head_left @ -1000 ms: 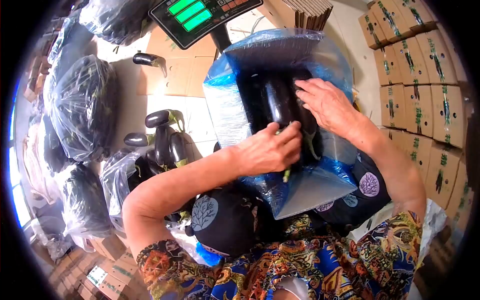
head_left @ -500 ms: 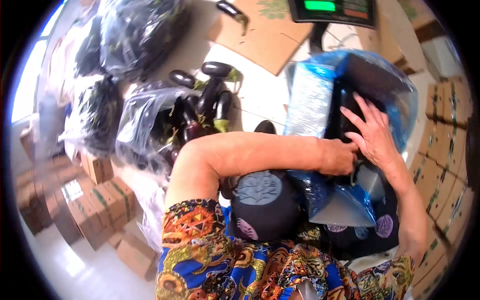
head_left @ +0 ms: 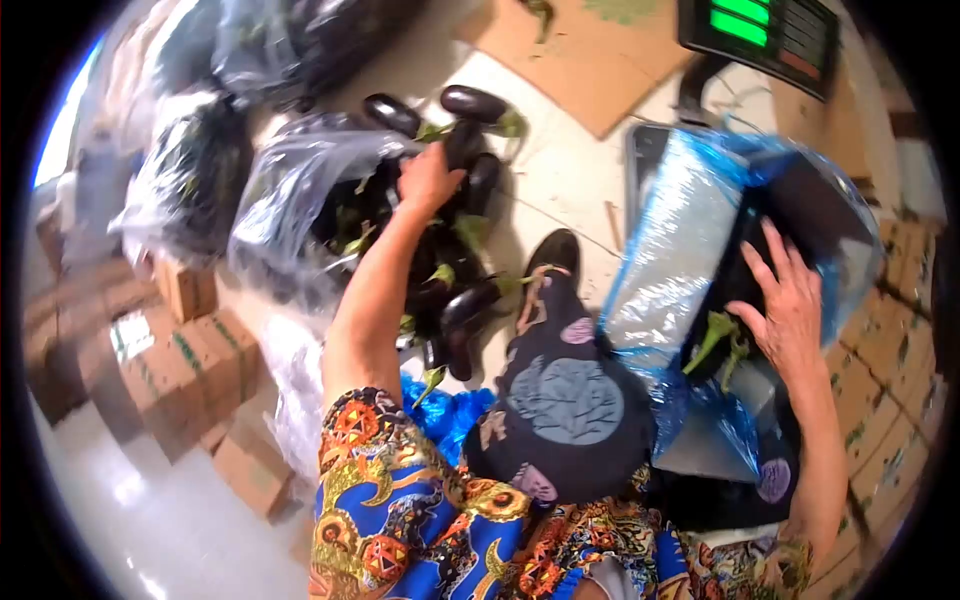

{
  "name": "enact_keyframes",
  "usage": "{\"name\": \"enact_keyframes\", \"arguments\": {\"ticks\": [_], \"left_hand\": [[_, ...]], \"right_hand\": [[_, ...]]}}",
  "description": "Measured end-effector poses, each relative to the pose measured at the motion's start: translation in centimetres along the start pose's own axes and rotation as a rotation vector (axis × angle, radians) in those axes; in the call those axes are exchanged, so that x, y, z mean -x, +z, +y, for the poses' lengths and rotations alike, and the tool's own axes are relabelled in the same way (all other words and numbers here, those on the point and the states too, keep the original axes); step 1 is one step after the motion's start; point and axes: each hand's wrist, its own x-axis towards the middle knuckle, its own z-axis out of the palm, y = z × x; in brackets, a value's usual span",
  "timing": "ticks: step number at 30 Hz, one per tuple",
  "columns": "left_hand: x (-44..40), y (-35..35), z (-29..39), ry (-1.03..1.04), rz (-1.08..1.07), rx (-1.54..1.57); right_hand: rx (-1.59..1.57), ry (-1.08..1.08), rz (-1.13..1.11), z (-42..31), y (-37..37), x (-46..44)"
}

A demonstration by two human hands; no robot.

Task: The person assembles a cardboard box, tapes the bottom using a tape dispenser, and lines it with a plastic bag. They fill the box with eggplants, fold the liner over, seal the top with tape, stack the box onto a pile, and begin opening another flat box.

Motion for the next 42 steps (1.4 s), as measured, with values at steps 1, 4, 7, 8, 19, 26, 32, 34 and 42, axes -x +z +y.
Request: {"name": "enact_keyframes", "arguments": {"ticks": [1, 4, 7, 8, 19, 26, 32, 34, 42], "left_hand": [[-0.6, 1.0, -0.4, -0.053, -0.066, 0.008], [-1.3, 2.3, -2.0, 0.026, 0.007, 0.224], [0.9, -0.9, -1.3, 0.055, 0.038, 0.343], [1.7, -2.2, -0.5, 0.100, 0.109, 0.450], [11.8, -3.7, 2.7, 0.099, -0.121, 0.907], [14.6, 5.7, 8.3, 0.062, 0.045, 0.669], [14.3, 3.3, 3.9, 0.111, 0.407, 0.859], [12.9, 0.5, -0.5, 0.145, 0.551, 0.797], [2.8, -2.8, -11.7, -0.303, 0.245, 0.142]], "right_hand": [[0.012, 0.002, -0.009, 0.0, -0.3, -0.1], [-0.002, 0.004, 0.015, 0.6, -0.3, 0.5], [0.004, -0.007, 0.070, 1.1, 0.5, 0.9], [-0.026, -0.021, 0.091, 1.3, 0.7, 1.1], [0.080, -0.042, 0.058, 1.1, 1.1, 0.8], [0.050, 0.050, -0.057, 0.3, 0.5, 0.3], [0.070, 0.064, -0.070, 1.2, 1.4, 0.4], [0.082, 0.072, -0.075, 1.1, 1.3, 0.4], [0.110, 0.038, -0.056, 1.0, 1.1, 0.5]]}}
